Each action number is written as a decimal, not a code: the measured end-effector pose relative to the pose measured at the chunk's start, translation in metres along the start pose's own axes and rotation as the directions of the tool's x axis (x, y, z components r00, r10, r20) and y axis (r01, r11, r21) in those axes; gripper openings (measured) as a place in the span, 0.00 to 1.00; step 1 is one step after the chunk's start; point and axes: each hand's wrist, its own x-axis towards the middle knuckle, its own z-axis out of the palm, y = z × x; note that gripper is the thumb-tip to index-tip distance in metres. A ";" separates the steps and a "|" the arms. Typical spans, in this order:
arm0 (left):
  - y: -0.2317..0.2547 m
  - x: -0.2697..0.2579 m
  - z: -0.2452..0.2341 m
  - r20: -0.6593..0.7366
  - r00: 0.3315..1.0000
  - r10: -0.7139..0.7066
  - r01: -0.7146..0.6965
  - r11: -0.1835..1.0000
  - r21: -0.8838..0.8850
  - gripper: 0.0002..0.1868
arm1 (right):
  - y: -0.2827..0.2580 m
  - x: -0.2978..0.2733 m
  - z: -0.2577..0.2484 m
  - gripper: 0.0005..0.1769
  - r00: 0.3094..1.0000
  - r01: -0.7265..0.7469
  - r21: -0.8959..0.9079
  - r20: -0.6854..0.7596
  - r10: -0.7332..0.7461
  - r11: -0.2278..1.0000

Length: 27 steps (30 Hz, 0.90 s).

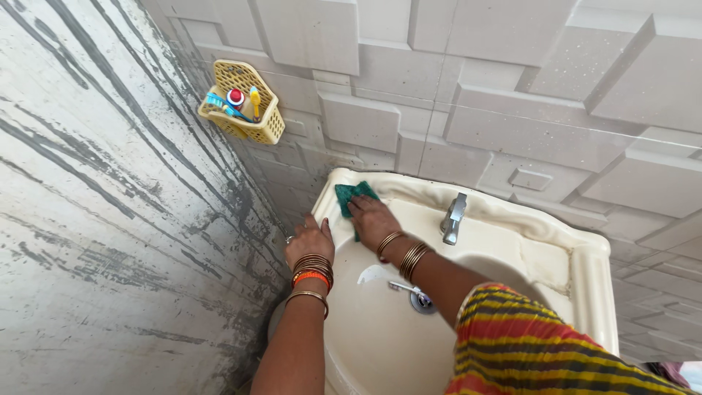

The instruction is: The person scrubs a beige bathroom sink with a green sponge, then uses a toothbrush to clean around the faucet and drain. The person rinses the sponge and continues wiping the sink basin and rim.

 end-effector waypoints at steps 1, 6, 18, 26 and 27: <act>0.001 0.000 0.001 -0.009 1.000 0.005 -0.005 1.000 -0.005 0.31 | 0.000 -0.002 0.001 0.23 0.999 -0.034 0.011 -0.007 0.034 0.999; 0.002 0.003 0.013 -0.027 1.000 0.013 -0.013 1.000 -0.019 0.31 | 0.000 -0.015 0.010 0.22 0.996 0.086 0.125 0.005 -0.087 0.988; 0.093 -0.131 -0.022 -0.250 0.652 0.716 -0.684 0.414 -0.600 0.16 | 0.005 -0.036 -0.040 0.31 0.931 -0.099 0.134 0.361 0.044 0.986; 0.199 -0.316 -0.097 -0.018 0.066 0.998 -0.964 0.060 -0.260 0.16 | 0.015 -0.059 -0.029 0.33 0.940 -0.034 0.095 0.340 0.000 0.995; 0.199 -0.321 -0.104 -0.056 0.055 0.997 -0.969 0.039 -0.245 0.15 | 0.016 -0.060 -0.028 0.32 0.940 -0.019 0.080 0.341 -0.010 0.997</act>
